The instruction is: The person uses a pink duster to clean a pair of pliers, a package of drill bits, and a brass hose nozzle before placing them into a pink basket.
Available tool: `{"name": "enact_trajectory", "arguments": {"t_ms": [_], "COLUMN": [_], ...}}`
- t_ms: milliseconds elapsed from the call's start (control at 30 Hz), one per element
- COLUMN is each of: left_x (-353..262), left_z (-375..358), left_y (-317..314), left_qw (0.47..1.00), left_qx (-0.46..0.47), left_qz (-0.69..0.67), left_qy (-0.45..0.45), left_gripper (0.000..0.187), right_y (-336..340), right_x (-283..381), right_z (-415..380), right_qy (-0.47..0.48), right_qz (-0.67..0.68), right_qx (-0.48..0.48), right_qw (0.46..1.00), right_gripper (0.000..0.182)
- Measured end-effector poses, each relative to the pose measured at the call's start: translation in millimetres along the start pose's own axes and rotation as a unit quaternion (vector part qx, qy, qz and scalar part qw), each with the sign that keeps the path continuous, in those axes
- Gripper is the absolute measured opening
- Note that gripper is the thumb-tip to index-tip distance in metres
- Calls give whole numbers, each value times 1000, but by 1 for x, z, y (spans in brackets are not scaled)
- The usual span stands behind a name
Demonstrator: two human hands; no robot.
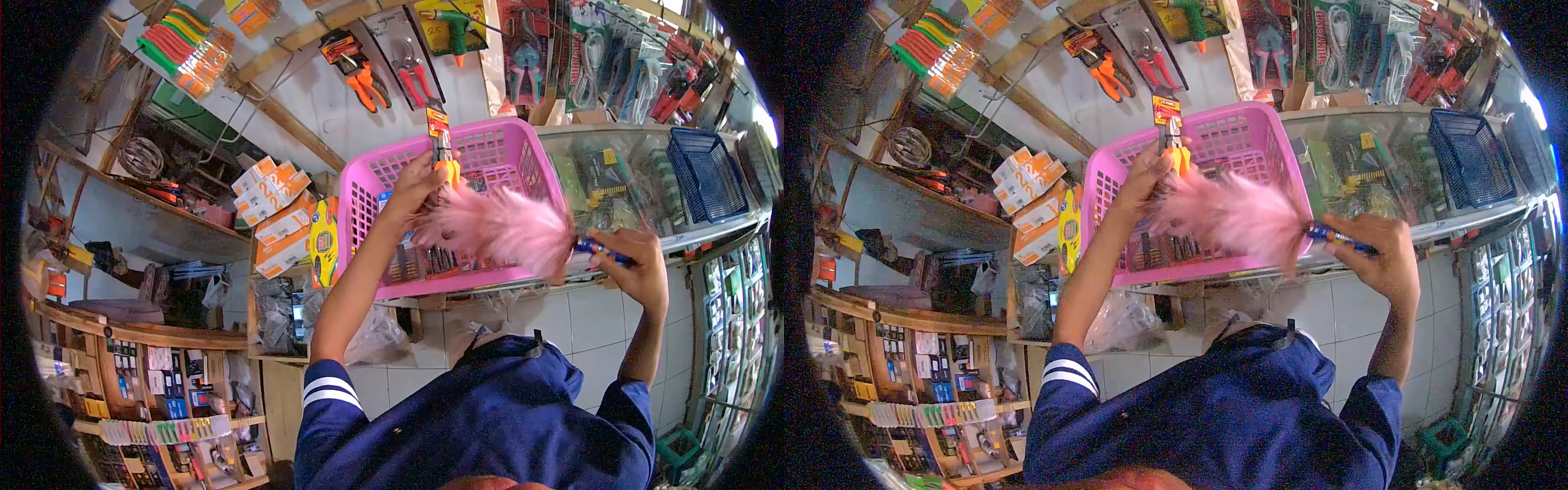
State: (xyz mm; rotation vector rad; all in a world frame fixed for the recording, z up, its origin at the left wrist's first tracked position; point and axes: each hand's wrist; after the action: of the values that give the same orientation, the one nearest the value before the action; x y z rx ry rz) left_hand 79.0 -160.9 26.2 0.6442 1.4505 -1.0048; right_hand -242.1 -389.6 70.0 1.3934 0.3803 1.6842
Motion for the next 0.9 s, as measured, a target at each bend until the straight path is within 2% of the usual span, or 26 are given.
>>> {"name": "enact_trajectory", "arguments": {"t_ms": [67,100,167,200,267,300,333,433,467,533,633,700,800,900], "left_x": [2,3,1,0,2,5,5,1,0,2,-1,1,2,-6], "left_z": [-2,-2,0,1,1,0,-1,-1,-1,-4,-5,-3,-5,-5], "left_y": [-2,-4,1,3,1,-1,-3,-2,0,-2,-3,-4,1,-9], "left_qw": [1000,999,1000,999,1000,1000,999,1000,1000,1000,999,999,1000,999], "left_qx": [-20,-31,4,22,7,-11,-28,12,26,-5,6,26,-2,-8], "left_qz": [7,9,-6,-13,5,7,10,8,10,13,-16,-27,-6,-41], "left_qy": [1,1,26,39,10,0,-11,3,7,8,27,16,21,21], "left_gripper": [69,71,70,69,66,65,65,63,62,61,61,61,61,49], "right_y": [-3,-3,-2,-2,-1,-6,-5,-1,-2,-5,7,9,9,10], "right_x": [6,4,-2,0,4,2,0,-2,-1,2,0,-3,-4,-4], "right_z": [0,0,-2,-2,-4,-4,-5,-7,-8,-9,-11,-13,-16,-19], "right_qy": [-51,-16,54,37,3,-3,10,52,26,-27,2,-27,-34,-22], "right_qz": [-11,-8,-1,2,9,-9,-7,19,20,22,2,8,15,17], "right_qx": [-69,-45,2,-4,-18,-77,-58,-5,-36,-96,-6,-7,-27,-24], "right_qw": [996,999,999,999,1000,997,998,998,999,995,1000,1000,999,999], "right_gripper": [39,39,38,37,37,38,38,39,39,38,39,38,39,39]}}
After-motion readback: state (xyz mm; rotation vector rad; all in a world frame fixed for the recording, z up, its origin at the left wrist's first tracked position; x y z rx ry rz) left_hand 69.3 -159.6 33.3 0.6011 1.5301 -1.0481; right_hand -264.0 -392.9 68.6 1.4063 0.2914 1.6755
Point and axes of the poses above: each hand's wrist, its own z-axis towards the middle knuckle, its own y-axis out of the back of the hand, x = y × z, and after that the axes turned 3 degrees about -z, right-handed
